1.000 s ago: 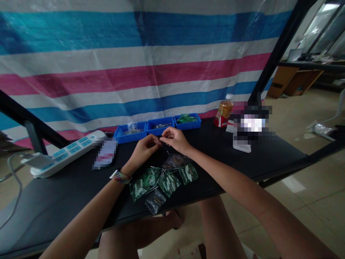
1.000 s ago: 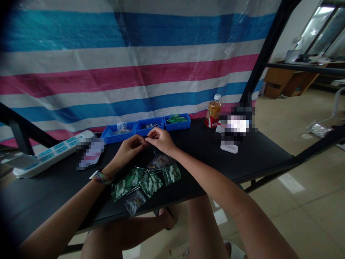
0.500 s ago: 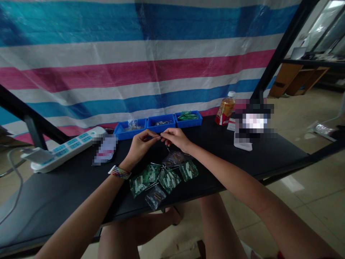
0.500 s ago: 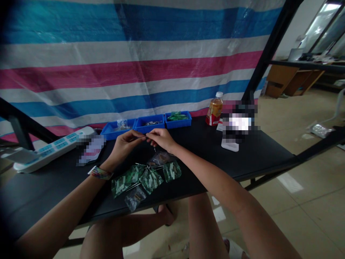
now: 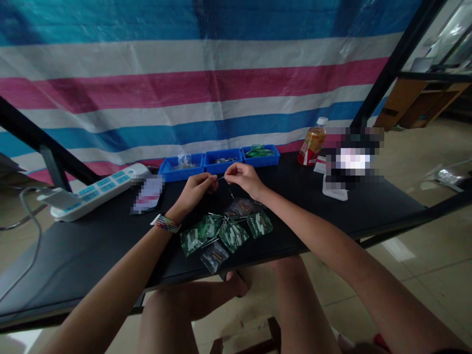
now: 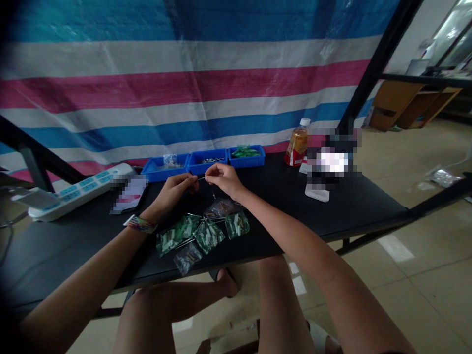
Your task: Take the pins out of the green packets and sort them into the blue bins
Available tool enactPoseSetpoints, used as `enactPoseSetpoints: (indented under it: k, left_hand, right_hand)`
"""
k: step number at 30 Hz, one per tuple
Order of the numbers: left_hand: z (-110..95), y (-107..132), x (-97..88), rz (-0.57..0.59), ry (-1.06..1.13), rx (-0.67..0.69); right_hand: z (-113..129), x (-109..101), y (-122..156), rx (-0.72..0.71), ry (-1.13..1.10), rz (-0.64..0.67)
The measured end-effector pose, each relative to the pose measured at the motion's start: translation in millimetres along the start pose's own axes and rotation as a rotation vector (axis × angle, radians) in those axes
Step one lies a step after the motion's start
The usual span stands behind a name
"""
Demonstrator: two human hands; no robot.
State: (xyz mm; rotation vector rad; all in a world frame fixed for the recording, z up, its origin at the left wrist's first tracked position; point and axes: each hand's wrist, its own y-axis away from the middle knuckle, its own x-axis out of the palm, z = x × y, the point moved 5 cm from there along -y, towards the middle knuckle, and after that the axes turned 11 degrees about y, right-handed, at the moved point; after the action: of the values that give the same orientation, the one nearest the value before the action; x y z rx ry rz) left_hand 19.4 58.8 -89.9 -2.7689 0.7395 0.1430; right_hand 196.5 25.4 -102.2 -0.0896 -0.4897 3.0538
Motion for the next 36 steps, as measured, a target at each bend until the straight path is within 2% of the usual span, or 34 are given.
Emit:
enactPoseSetpoints:
  k: [3,10,14,19,28,31,36]
  left_hand:
    - [-1,0,0.7,-0.002,0.009,0.002]
    - [-1,-1,-0.5,-0.078,0.074,0.029]
    - [-1,-3,0.4,-0.070,0.061,0.020]
    - [-3,-1,-2.9,-0.055,0.064,0.008]
    - [-9,0,3.0,0.052,-0.027,0.000]
    - [-10,2,3.5,0.022,0.010,0.014]
    - [-10,4,2.0,-0.009,0.067,0.036]
  right_hand:
    - [0,0,0,0.031,-0.009,-0.020]
    - [-16,-3,-4,0.236,-0.107,0.003]
    - [-17,-2,-5,0.211,-0.122,0.039]
    - [-11,-3,-4,0.151,-0.118,0.025]
    - [-1,1,-1,0.018,0.010,0.031]
    - [-4,0,0,0.049,0.001,0.032]
    - [-9,-3,1,0.180,-0.047,0.021]
